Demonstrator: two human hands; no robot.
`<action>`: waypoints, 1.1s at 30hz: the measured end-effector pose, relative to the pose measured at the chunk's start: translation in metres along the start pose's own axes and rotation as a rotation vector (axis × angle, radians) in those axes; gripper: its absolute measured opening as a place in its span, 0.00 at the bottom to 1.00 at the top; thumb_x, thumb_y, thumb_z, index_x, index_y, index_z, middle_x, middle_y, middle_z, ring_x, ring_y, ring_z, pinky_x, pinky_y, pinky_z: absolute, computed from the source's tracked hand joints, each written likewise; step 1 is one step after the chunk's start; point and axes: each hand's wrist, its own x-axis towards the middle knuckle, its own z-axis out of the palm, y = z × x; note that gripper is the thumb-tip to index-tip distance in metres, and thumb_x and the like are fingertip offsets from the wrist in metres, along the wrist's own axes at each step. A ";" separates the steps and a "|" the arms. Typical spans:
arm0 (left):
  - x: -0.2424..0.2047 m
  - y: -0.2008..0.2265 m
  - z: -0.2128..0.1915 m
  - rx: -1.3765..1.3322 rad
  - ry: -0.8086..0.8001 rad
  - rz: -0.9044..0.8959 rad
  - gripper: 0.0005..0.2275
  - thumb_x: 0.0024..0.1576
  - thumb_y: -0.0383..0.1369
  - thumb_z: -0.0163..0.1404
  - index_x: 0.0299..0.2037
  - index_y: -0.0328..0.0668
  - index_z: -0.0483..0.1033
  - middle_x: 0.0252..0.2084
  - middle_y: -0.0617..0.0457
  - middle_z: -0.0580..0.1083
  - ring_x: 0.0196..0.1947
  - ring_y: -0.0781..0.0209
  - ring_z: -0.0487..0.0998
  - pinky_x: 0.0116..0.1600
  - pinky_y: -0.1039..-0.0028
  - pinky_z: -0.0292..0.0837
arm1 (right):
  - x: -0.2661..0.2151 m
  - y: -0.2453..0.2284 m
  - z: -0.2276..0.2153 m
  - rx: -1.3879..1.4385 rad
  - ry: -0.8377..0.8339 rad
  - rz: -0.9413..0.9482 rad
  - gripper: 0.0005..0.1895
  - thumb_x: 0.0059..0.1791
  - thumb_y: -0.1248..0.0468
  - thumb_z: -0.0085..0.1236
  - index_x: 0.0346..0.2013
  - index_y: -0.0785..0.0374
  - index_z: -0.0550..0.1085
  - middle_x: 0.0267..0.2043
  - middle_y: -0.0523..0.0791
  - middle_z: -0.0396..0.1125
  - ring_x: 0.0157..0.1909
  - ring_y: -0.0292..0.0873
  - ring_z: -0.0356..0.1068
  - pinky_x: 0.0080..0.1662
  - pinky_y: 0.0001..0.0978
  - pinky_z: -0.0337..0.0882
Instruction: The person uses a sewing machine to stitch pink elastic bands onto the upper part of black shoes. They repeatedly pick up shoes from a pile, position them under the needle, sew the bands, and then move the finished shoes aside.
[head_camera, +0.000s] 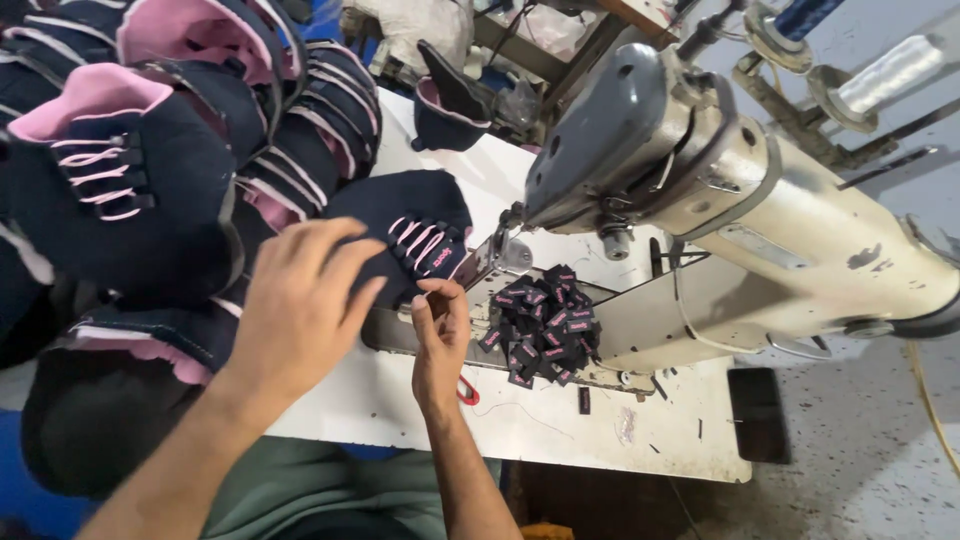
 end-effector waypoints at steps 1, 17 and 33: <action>0.015 0.004 0.003 -0.007 0.003 0.004 0.14 0.55 0.32 0.59 0.50 0.41 0.76 0.54 0.48 0.72 0.56 0.47 0.72 0.59 0.57 0.65 | 0.002 -0.009 0.001 -0.005 0.003 -0.007 0.09 0.56 0.71 0.57 0.51 0.64 0.72 0.41 0.38 0.62 0.42 0.30 0.59 0.45 0.22 0.59; 0.029 -0.025 0.097 -0.653 -0.874 -0.115 0.14 0.56 0.41 0.57 0.41 0.39 0.75 0.33 0.47 0.79 0.34 0.52 0.80 0.41 0.65 0.73 | 0.020 -0.104 -0.074 -0.078 -0.233 0.154 0.15 0.52 0.69 0.56 0.53 0.63 0.65 0.46 0.46 0.67 0.50 0.37 0.66 0.55 0.26 0.64; 0.025 0.010 0.157 -0.809 -0.507 -0.508 0.15 0.56 0.42 0.56 0.33 0.35 0.80 0.21 0.52 0.74 0.22 0.66 0.72 0.30 0.71 0.65 | 0.159 -0.133 -0.135 -0.909 -0.320 0.566 0.25 0.50 0.58 0.66 0.56 0.67 0.69 0.50 0.43 0.69 0.56 0.37 0.66 0.57 0.28 0.64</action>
